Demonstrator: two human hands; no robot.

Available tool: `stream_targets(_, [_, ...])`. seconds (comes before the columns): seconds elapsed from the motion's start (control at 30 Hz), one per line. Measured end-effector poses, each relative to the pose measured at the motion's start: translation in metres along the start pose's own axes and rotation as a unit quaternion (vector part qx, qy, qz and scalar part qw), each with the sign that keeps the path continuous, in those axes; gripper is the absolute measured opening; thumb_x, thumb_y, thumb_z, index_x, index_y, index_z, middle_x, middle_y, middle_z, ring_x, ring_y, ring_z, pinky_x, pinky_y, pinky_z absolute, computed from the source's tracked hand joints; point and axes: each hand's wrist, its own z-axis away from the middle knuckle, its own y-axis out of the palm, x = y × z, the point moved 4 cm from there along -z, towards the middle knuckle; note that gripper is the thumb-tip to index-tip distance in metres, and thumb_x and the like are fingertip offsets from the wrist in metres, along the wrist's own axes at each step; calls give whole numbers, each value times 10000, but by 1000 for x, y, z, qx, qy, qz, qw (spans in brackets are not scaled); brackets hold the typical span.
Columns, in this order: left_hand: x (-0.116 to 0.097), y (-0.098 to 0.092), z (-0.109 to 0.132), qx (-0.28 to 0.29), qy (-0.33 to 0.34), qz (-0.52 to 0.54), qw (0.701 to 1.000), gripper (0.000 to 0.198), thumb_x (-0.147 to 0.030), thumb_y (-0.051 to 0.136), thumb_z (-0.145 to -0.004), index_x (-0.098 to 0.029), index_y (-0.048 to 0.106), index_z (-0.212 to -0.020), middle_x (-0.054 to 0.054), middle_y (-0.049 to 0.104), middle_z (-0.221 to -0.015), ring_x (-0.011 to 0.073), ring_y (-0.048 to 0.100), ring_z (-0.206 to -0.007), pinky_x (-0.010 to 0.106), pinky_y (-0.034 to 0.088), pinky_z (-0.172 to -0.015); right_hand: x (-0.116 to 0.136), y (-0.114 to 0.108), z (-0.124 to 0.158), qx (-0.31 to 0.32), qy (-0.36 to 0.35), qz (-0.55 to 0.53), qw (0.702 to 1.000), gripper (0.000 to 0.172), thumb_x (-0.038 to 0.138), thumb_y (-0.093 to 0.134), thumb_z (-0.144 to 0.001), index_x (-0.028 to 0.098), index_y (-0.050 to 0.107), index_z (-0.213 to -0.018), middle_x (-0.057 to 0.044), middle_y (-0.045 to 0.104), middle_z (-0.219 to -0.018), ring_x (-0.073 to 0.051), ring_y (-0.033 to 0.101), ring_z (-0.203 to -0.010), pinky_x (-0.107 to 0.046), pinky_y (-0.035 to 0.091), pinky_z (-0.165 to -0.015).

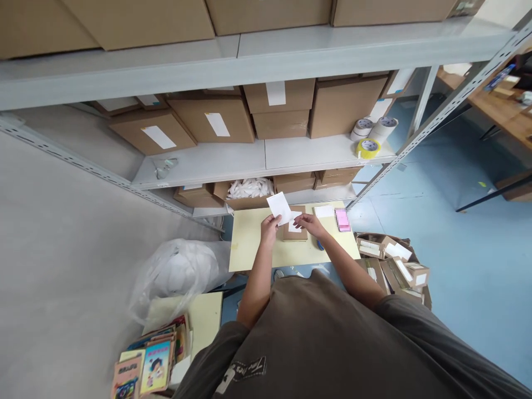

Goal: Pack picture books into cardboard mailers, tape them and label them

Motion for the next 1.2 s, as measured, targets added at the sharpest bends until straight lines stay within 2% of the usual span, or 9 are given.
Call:
stream_targets(0.33, [-5, 4, 29, 17, 18, 4, 1000, 510, -518, 956, -655, -148, 793, -965, 109, 816, -992, 253, 748, -947, 335, 569, -821, 21, 17, 28, 3, -37, -26, 999, 358, 580, 772, -864, 225, 734, -885, -51, 801, -863, -220, 753, -830, -372, 596, -821])
stream_targets(0.57, [-5, 12, 38, 13, 26, 20, 999, 502, -502, 963, -653, -145, 799, -966, 113, 816, -999, 259, 747, -958, 344, 573, -829, 19, 11, 38, -1, -42, -22, 999, 343, 571, 750, -884, 230, 731, -919, -53, 803, -878, -220, 757, -848, -363, 592, -814])
stream_targets(0.83, [-8, 22, 42, 1, 48, -32, 998, 512, -562, 927, -697, -148, 790, -965, 107, 818, -994, 260, 745, -948, 324, 564, -799, 25, 0, 43, -11, -42, -14, 999, 366, 585, 757, -880, 221, 724, -885, -59, 797, -872, -215, 744, -834, -345, 576, -791])
stream_targets(0.9, [-7, 26, 42, 5, 45, -32, 998, 528, -558, 919, -713, -141, 785, -1008, 125, 814, -1039, 272, 745, -977, 338, 568, -827, 27, -2, 44, -6, -45, -13, 999, 372, 593, 743, -895, 222, 718, -883, -55, 791, -869, -208, 734, -835, -342, 569, -797])
stream_targets(0.97, [-9, 29, 43, -7, 48, -36, 998, 580, -510, 926, -728, -142, 769, -1147, 145, 801, -1126, 290, 743, -1035, 356, 572, -867, 29, -3, 46, 2, -52, -13, 999, 380, 603, 728, -913, 223, 714, -892, -53, 785, -876, -204, 726, -841, -340, 561, -803])
stream_targets(1.03, [-14, 29, 47, -55, 73, -73, 993, 688, -422, 954, -719, -172, 722, -1316, 154, 770, -1246, 304, 723, -1131, 359, 570, -916, 32, -4, 47, 12, -62, -12, 998, 401, 628, 723, -917, 227, 707, -897, -52, 780, -880, -208, 720, -846, -345, 557, -807])
stream_targets(1.1, [-22, 31, 52, -91, 116, -135, 980, 676, -362, 961, -719, -203, 729, -1334, 145, 751, -1296, 304, 701, -1195, 348, 562, -957, 35, -5, 48, 21, -73, -5, 997, 431, 661, 716, -915, 231, 703, -893, -52, 777, -878, -213, 714, -847, -351, 555, -809])
stream_targets(1.13, [-26, 35, 55, -80, 131, -164, 974, 583, -364, 949, -736, -202, 768, -1267, 138, 763, -1263, 298, 707, -1180, 345, 564, -963, 36, -5, 48, 25, -79, -1, 997, 442, 673, 712, -916, 231, 703, -888, -52, 775, -876, -214, 710, -846, -351, 554, -809])
stream_targets(1.2, [-29, 47, 61, 7, 137, -200, 970, 380, -416, 900, -790, -188, 831, -1087, 118, 804, -1111, 279, 744, -1060, 355, 585, -931, 40, -6, 48, 31, -91, 5, 995, 451, 682, 698, -928, 233, 708, -886, -47, 770, -869, -209, 699, -838, -347, 549, -804])
